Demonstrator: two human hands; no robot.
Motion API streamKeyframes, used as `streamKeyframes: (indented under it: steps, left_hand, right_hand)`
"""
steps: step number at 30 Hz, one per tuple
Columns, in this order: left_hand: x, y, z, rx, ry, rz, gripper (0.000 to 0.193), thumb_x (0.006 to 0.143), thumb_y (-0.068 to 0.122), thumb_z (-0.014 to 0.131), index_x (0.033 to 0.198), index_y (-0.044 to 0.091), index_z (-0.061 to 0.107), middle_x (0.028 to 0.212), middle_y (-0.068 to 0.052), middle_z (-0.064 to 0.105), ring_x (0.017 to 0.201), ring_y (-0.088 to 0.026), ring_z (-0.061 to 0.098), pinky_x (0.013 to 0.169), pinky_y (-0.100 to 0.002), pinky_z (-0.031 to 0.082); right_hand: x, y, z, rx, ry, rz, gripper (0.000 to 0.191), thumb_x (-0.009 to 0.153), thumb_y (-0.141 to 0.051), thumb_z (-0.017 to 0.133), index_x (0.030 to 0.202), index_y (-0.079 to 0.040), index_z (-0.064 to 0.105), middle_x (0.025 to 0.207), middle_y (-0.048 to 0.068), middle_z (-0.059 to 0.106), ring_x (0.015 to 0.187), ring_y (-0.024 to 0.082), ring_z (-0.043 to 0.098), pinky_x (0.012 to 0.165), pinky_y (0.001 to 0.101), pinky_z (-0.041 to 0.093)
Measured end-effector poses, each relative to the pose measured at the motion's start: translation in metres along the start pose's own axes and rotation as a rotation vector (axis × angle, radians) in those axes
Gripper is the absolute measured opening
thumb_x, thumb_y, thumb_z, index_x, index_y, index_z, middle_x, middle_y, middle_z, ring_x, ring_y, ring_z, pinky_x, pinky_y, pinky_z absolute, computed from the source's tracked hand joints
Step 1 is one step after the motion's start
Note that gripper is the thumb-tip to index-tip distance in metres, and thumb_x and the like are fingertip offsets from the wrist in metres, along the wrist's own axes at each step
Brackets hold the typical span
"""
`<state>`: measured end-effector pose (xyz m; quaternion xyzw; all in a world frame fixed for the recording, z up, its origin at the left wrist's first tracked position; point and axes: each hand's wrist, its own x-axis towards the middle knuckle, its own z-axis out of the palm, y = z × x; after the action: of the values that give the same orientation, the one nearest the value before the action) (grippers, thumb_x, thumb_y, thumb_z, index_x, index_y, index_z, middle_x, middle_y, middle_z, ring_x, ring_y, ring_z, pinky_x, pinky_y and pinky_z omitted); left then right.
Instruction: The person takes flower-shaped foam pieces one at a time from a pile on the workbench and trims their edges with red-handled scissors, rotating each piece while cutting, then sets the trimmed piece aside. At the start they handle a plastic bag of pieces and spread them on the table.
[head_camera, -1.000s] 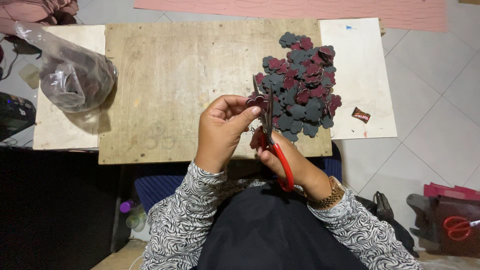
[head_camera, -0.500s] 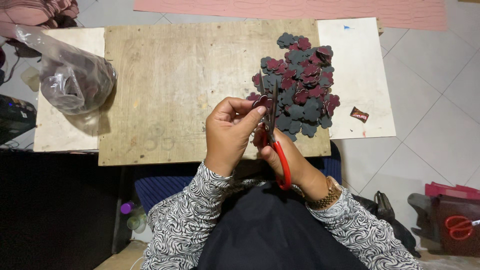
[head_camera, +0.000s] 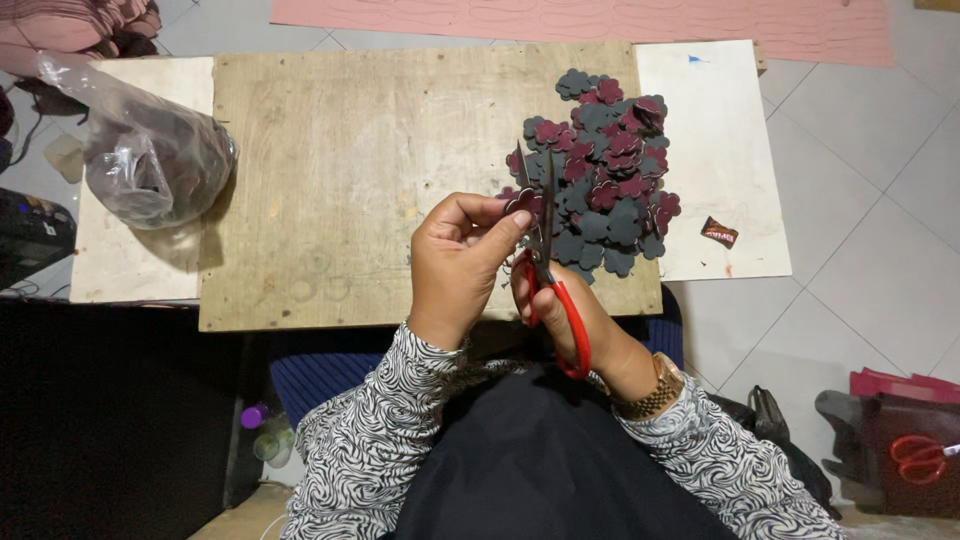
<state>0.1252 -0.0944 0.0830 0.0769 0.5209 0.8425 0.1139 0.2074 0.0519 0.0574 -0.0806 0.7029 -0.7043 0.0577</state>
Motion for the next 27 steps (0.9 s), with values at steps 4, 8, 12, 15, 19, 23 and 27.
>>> streamKeyframes:
  steps: [4, 8, 12, 15, 19, 23, 27]
  left_hand:
    - [0.002, 0.002, -0.002, 0.040, -0.004, -0.002, 0.014, 0.092, -0.002, 0.075, 0.102, -0.003, 0.066, 0.098, -0.011, 0.075, 0.088, -0.011, 0.071, 0.078, -0.025, 0.061]
    - [0.002, 0.003, -0.004, 0.015, -0.016, -0.006, 0.013, 0.092, -0.003, 0.075, 0.103, -0.003, 0.066, 0.099, -0.011, 0.075, 0.088, -0.011, 0.071, 0.079, -0.024, 0.060]
    - [0.002, 0.007, -0.008, -0.018, -0.035, -0.022, 0.013, 0.092, -0.004, 0.074, 0.102, -0.003, 0.066, 0.099, -0.011, 0.075, 0.088, -0.011, 0.071, 0.080, -0.024, 0.060]
    - [0.002, 0.010, -0.008, 0.039, -0.034, -0.031, 0.014, 0.091, -0.004, 0.075, 0.101, -0.003, 0.065, 0.097, -0.011, 0.075, 0.087, -0.010, 0.071, 0.078, -0.023, 0.060]
    - [0.003, 0.014, -0.008, 0.067, -0.027, -0.047, 0.015, 0.091, -0.004, 0.076, 0.100, -0.002, 0.065, 0.095, -0.010, 0.075, 0.085, -0.010, 0.071, 0.076, -0.022, 0.059]
    - [0.001, 0.017, -0.011, 0.096, -0.035, -0.044, 0.014, 0.091, -0.002, 0.076, 0.100, -0.001, 0.066, 0.094, -0.010, 0.075, 0.084, -0.010, 0.072, 0.074, -0.022, 0.060]
    - [0.001, 0.018, -0.016, 0.173, -0.028, -0.088, 0.012, 0.094, 0.006, 0.074, 0.102, 0.000, 0.068, 0.092, -0.009, 0.076, 0.083, -0.011, 0.074, 0.064, -0.021, 0.055]
  right_hand:
    - [-0.001, -0.004, 0.000, 0.008, -0.014, 0.008, 0.077, 0.090, -0.085, 0.046, 0.096, -0.009, 0.051, 0.081, -0.002, 0.048, 0.073, 0.008, 0.046, 0.066, 0.0237, 0.042]
    - [-0.001, -0.004, -0.001, 0.029, -0.022, 0.042, 0.078, 0.088, -0.086, 0.047, 0.094, -0.009, 0.051, 0.080, -0.003, 0.047, 0.071, 0.008, 0.045, 0.064, 0.0234, 0.042]
    - [-0.001, -0.004, -0.001, 0.035, -0.026, 0.067, 0.078, 0.086, -0.087, 0.048, 0.093, -0.009, 0.050, 0.080, -0.003, 0.045, 0.070, 0.007, 0.046, 0.062, 0.0230, 0.042]
    - [-0.003, -0.004, -0.004, 0.004, -0.046, 0.082, 0.077, 0.087, -0.088, 0.045, 0.093, -0.011, 0.049, 0.078, -0.004, 0.046, 0.069, 0.006, 0.045, 0.061, 0.0221, 0.041]
    - [-0.004, -0.004, -0.004, 0.030, -0.056, 0.094, 0.076, 0.088, -0.086, 0.047, 0.092, -0.011, 0.050, 0.078, -0.005, 0.046, 0.068, 0.006, 0.045, 0.062, 0.0219, 0.042]
    - [-0.005, -0.003, -0.002, 0.071, -0.060, 0.114, 0.074, 0.088, -0.085, 0.049, 0.092, -0.011, 0.050, 0.077, -0.005, 0.047, 0.067, 0.006, 0.044, 0.060, 0.0217, 0.042]
    - [-0.005, -0.002, -0.001, 0.092, -0.060, 0.122, 0.073, 0.089, -0.084, 0.051, 0.091, -0.011, 0.050, 0.076, -0.005, 0.047, 0.068, 0.006, 0.045, 0.061, 0.0219, 0.042]
